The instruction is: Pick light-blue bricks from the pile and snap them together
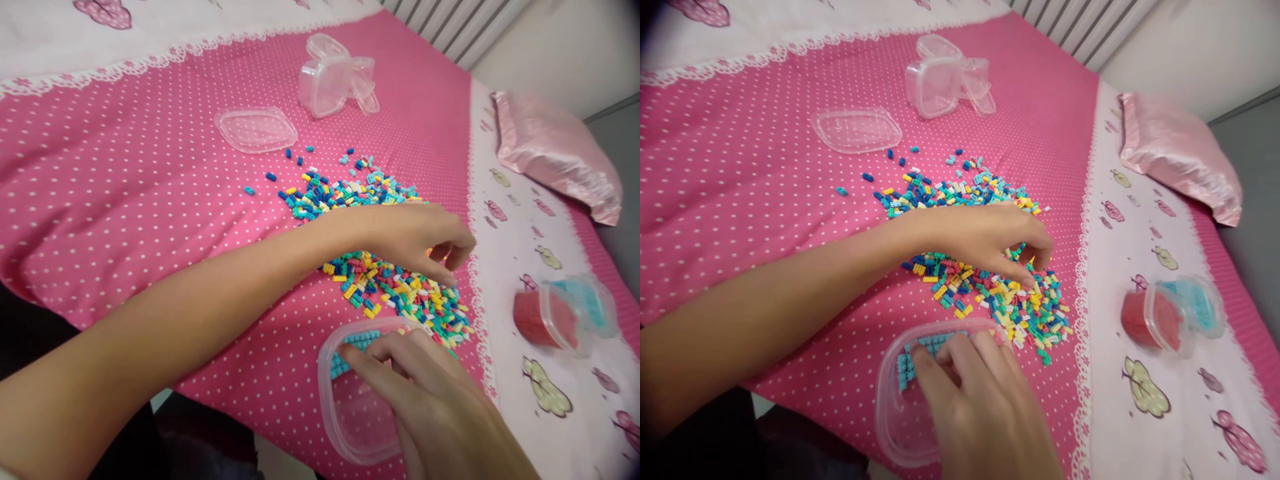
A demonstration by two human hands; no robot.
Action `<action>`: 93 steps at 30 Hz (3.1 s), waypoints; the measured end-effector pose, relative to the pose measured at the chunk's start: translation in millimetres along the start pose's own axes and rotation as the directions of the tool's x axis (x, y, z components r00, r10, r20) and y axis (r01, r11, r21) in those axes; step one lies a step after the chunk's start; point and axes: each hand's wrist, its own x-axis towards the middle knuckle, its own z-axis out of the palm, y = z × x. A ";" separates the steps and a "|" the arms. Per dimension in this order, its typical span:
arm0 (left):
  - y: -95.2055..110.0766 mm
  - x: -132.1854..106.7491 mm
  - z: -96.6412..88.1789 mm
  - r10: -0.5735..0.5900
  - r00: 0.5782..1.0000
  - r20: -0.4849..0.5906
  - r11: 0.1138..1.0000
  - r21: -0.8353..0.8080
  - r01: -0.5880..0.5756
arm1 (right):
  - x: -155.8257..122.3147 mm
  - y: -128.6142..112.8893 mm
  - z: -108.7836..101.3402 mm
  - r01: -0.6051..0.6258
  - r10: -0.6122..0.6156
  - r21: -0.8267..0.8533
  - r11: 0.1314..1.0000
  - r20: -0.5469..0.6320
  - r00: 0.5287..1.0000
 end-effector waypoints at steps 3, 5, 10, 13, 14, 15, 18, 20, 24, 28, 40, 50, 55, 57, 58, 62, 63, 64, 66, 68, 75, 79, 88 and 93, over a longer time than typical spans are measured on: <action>1.6 -0.2 -0.7 -0.017 1.000 0.003 1.000 0.008 0.017 | 1.0 -1.1 4.3 -0.013 0.013 -0.006 1.000 0.001 1.000; 2.2 -0.6 -1.2 -0.021 1.000 -0.013 1.000 0.006 0.021 | 1.4 -2.1 7.1 -0.019 0.019 -0.009 1.000 -0.008 1.000; -1.5 -4.6 -5.2 -0.025 0.998 -0.051 1.000 0.016 0.026 | -0.6 0.0 0.6 -0.030 0.030 0.036 0.999 -0.001 1.000; -8.0 -9.9 -11.5 -0.106 0.992 -0.063 0.986 0.121 0.113 | -4.9 5.8 -11.0 -0.036 0.038 0.084 0.996 -0.018 0.999; -10.3 -11.8 -14.2 -0.149 0.986 -0.069 0.972 0.175 0.159 | -7.4 8.3 -14.6 -0.040 0.044 0.107 0.993 -0.031 0.999; -12.2 -13.7 -17.1 -0.198 0.978 -0.060 0.953 0.220 0.206 | -10.7 11.0 -17.4 -0.054 0.062 0.132 0.990 -0.053 0.997; -14.6 -18.7 -25.3 -0.296 0.955 0.008 0.909 0.309 0.279 | -24.6 22.4 -15.3 -0.197 0.240 0.203 0.959 -0.214 0.947; -13.9 -21.8 -29.1 -0.330 0.943 0.033 0.884 0.361 0.297 | -34.9 35.3 -3.4 -0.339 0.417 0.255 0.905 -0.384 0.824; -11.9 -28.3 -34.4 -0.436 0.899 -0.031 0.783 0.480 0.396 | -47.2 71.0 28.3 -0.498 0.576 0.307 0.811 -0.567 0.588; -8.0 -29.8 -39.2 -0.475 0.878 -0.065 0.725 0.537 0.432 | -47.6 88.9 39.8 -0.502 0.614 0.356 0.788 -0.514 0.599; 4.9 -13.8 -21.0 -0.456 0.879 0.143 0.771 0.558 0.309 | -35.7 71.0 32.3 -0.413 0.553 0.371 0.832 -0.491 0.674; 2.4 -13.3 -26.1 -0.409 0.907 0.104 0.836 0.440 0.326 | -30.2 67.1 28.6 -0.374 0.532 0.383 0.845 -0.514 0.673; 15.6 -8.2 -30.0 -0.313 0.938 0.152 0.939 0.199 0.281 | -21.2 56.2 13.6 -0.329 0.559 0.468 0.820 -0.535 0.633; 23.5 -4.9 -27.5 -0.236 0.959 0.160 0.971 0.080 0.225 | -15.6 48.2 5.9 -0.304 0.578 0.516 0.801 -0.532 0.619; 26.9 -3.4 -25.4 -0.179 0.973 0.144 0.984 0.012 0.179 | -12.7 44.4 3.0 -0.303 0.594 0.539 0.786 -0.522 0.612; 34.1 0.6 -16.7 -0.094 0.994 0.060 0.992 -0.082 0.099 | -2.9 35.9 1.8 -0.356 0.692 0.622 0.697 -0.453 0.562; 34.6 1.1 -15.2 -0.101 0.993 0.055 0.992 -0.077 0.105 | -1.3 35.7 3.7 -0.365 0.710 0.640 0.677 -0.436 0.553; 34.7 1.5 -14.2 -0.108 0.993 0.053 0.991 -0.070 0.111 | -0.1 36.0 5.9 -0.370 0.725 0.656 0.658 -0.420 0.546; 34.2 1.8 -12.9 -0.101 0.993 0.056 0.993 -0.059 0.105 | 1.0 37.3 10.0 -0.371 0.747 0.681 0.631 -0.406 0.526; 33.5 1.6 -11.6 -0.076 0.996 0.054 0.995 -0.055 0.079 | 1.2 38.8 12.4 -0.382 0.768 0.693 0.611 -0.402 0.499; 34.1 0.4 -5.2 -0.055 0.998 0.037 0.997 -0.043 0.057 | 3.2 42.7 11.1 -0.464 0.768 0.630 0.623 -0.379 0.517; 29.7 -2.1 -11.5 -0.089 0.991 0.097 0.996 -0.011 0.090 | -2.4 46.4 2.9 -0.519 0.761 0.562 0.644 -0.399 0.512; 5.0 -12.8 -25.3 -0.183 0.982 -0.041 0.981 0.057 0.186 | -17.1 2.9 -27.8 -0.350 0.385 0.168 0.922 -0.285 0.878; 8.7 -9.9 -16.9 -0.123 0.992 -0.011 0.992 0.038 0.124 | -14.7 -13.8 -8.4 -0.329 0.325 0.002 0.944 -0.164 0.931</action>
